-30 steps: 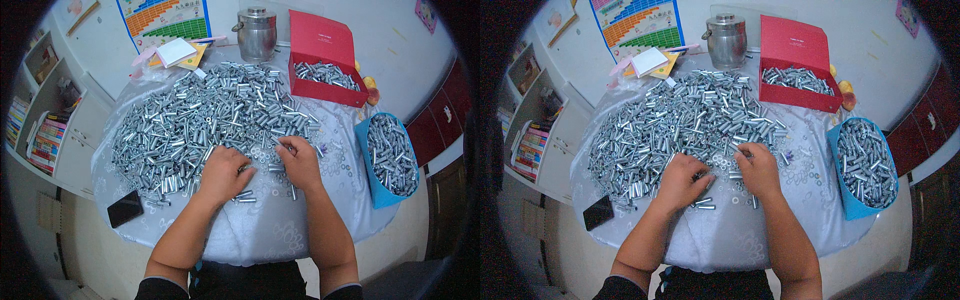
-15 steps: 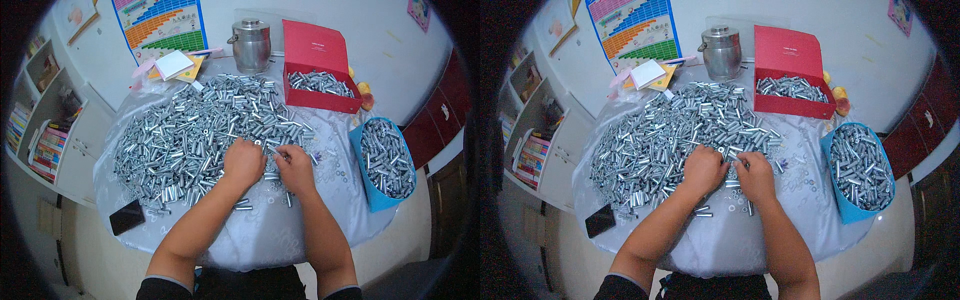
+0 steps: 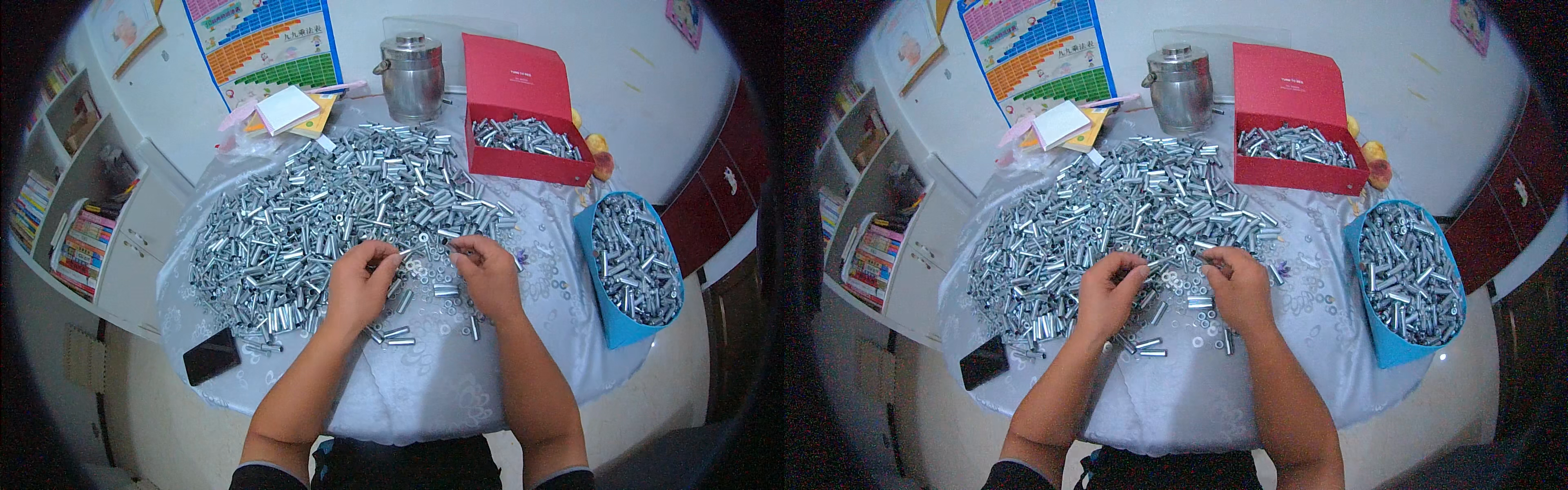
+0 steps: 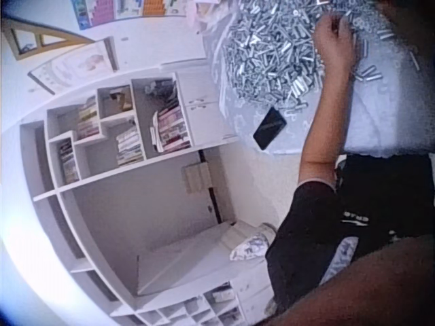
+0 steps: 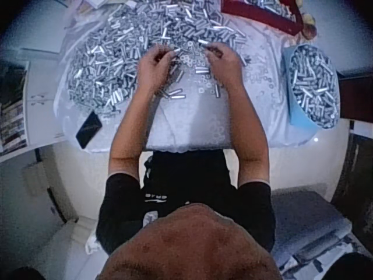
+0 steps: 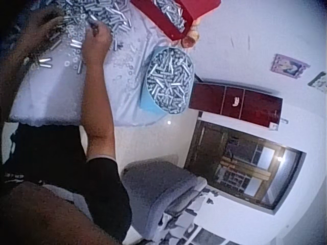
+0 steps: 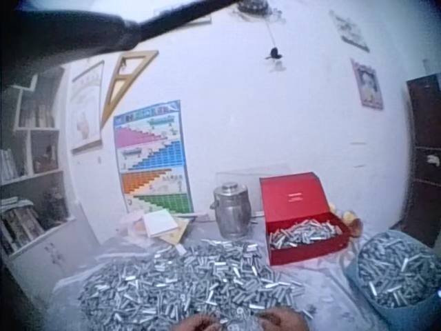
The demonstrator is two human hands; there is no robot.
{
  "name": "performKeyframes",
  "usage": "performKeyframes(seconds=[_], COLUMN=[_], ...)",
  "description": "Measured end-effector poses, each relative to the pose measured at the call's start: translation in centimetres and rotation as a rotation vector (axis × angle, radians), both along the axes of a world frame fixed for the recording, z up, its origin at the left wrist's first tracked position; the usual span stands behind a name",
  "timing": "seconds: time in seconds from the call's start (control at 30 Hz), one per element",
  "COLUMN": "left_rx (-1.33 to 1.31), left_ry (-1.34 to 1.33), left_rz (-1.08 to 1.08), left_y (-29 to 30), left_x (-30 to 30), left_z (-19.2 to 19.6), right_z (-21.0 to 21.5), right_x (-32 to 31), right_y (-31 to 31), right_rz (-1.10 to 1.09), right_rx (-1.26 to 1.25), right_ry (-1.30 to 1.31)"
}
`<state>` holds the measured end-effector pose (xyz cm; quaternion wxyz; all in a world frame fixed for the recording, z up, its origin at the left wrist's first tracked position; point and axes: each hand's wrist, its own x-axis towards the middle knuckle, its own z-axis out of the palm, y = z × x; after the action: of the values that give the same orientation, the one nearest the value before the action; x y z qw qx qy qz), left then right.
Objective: The person repeatedly picks small metal sleeves and washers from a large pile on a table, inserts the washers into the sleeves, and places the assembled units into a blue container. The person handles the components one at a time throughout the clip.
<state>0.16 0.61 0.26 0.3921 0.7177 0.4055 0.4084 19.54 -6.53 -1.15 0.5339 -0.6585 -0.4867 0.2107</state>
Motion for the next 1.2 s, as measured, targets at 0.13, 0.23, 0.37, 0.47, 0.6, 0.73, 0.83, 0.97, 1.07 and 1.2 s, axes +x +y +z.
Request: performKeyframes(seconds=[0.13,0.23,0.37,0.47,0.6,0.73,0.83,0.97,1.07,1.2], left_rx=[-0.06,-0.007,0.173,0.224,0.237,0.236,0.229,0.137,0.023,-0.043], left_ry=[-0.064,-0.075,0.024,0.017,-0.007,0.008,0.024,0.003,-0.087,-0.083], left_rz=[-0.022,-0.043,-0.084,-0.055,-0.044,-0.049,-0.073,-0.042,0.003,-0.048], left_y=[0.1,0.1,0.0,-0.1,0.0,0.1,0.0,-0.1,0.2,-0.1], left_x=[-0.9,-0.9,-1.1,-1.1,-1.2,-1.3,-1.2,-1.1,-1.1,-1.1], left_z=[-0.8,-1.1,-0.1,0.0,-0.1,-0.3,-0.1,-0.4,-1.4,-0.6], right_z=[0.9,0.9,1.1,1.5,1.5,1.3,1.2,0.8,1.2,0.8], right_x=[-0.6,-0.8,-1.3,-1.7,-1.7,-1.7,-1.8,-1.8,-2.4,-2.5], right_y=[-0.3,-0.5,-0.4,-0.5,-0.5,-0.5,-0.5,-0.5,-0.7,-0.5], right_rz=[0.033,0.058,0.08,0.084,0.082,0.09,0.11,0.128,0.136,0.138], right_rx=[0.017,0.013,0.006,-0.005,0.012,0.009,0.006,0.079,0.062,0.08], right_ry=[-0.09,-0.156,-0.206,-0.224,-0.269,-0.277,-0.271,-0.283,-0.194,-0.224])
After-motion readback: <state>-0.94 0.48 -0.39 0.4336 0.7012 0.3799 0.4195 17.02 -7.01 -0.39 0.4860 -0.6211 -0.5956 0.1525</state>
